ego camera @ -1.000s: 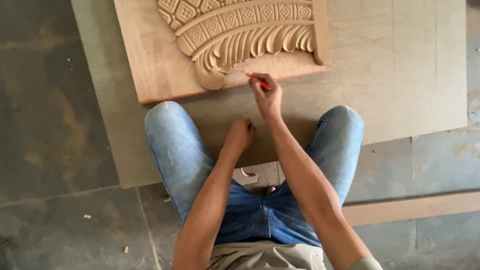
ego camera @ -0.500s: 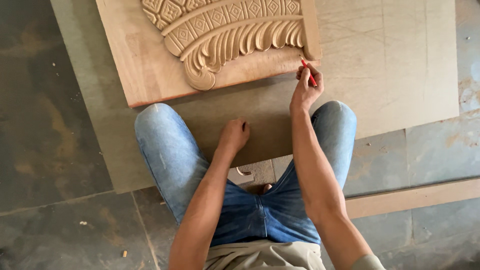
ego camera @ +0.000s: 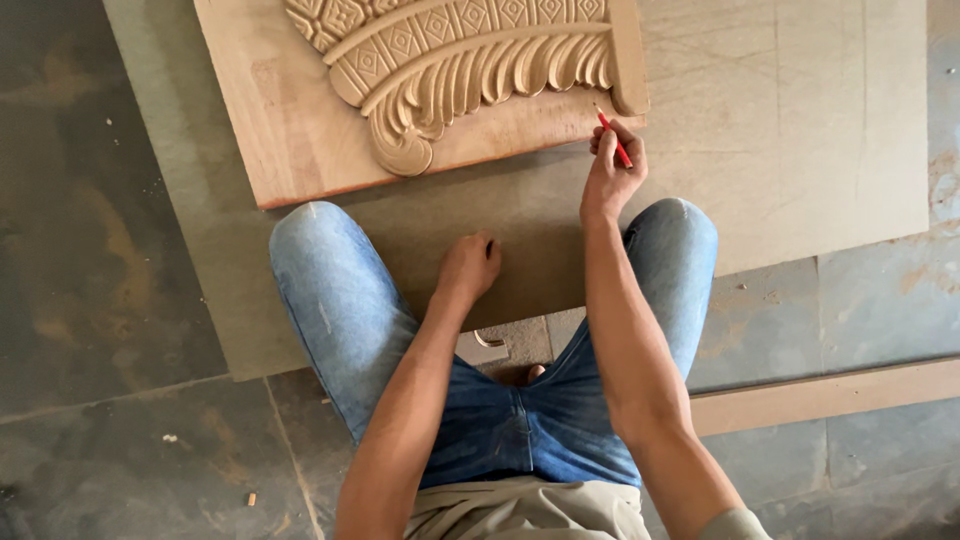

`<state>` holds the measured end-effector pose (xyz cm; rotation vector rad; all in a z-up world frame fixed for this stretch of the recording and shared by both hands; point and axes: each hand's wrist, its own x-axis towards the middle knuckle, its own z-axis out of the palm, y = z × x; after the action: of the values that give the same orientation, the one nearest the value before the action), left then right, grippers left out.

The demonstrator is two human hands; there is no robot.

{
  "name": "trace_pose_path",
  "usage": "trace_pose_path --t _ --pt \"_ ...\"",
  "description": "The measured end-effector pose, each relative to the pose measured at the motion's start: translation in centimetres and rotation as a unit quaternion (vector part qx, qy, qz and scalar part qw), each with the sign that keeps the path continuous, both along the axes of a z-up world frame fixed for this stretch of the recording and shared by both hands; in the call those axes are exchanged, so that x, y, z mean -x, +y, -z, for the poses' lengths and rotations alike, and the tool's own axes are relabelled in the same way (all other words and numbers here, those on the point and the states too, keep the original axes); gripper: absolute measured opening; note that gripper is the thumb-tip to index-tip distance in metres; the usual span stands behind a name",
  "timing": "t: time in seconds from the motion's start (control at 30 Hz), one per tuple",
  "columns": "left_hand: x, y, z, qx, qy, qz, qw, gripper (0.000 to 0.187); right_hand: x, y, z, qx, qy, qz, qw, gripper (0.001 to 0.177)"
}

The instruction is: The person uses a red pencil to trace the edges of a pre-carved wooden panel. They move around the panel, sitting on the floor to reach different sections and carefully outline the decorative patterns.

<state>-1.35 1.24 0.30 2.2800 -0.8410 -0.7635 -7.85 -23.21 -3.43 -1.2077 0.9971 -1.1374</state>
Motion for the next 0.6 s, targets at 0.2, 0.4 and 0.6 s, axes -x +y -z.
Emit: trace_pose_path --t 0.2,0.4,0.6 --pt "0.0 -0.1 0.1 -0.005 0.004 -0.004 1.000 0.025 0.1 -0.3 -0.2 -0.018 0.003 0.004 1.000 0.017" --pt "0.0 0.0 0.3 0.013 0.013 -0.002 1.000 0.025 0.3 -0.5 1.0 -0.011 -0.008 0.029 0.999 0.018" --pt "0.1 0.0 0.4 0.033 0.004 0.002 0.999 0.025 0.7 -0.4 1.6 -0.003 -0.023 0.052 0.998 0.017"
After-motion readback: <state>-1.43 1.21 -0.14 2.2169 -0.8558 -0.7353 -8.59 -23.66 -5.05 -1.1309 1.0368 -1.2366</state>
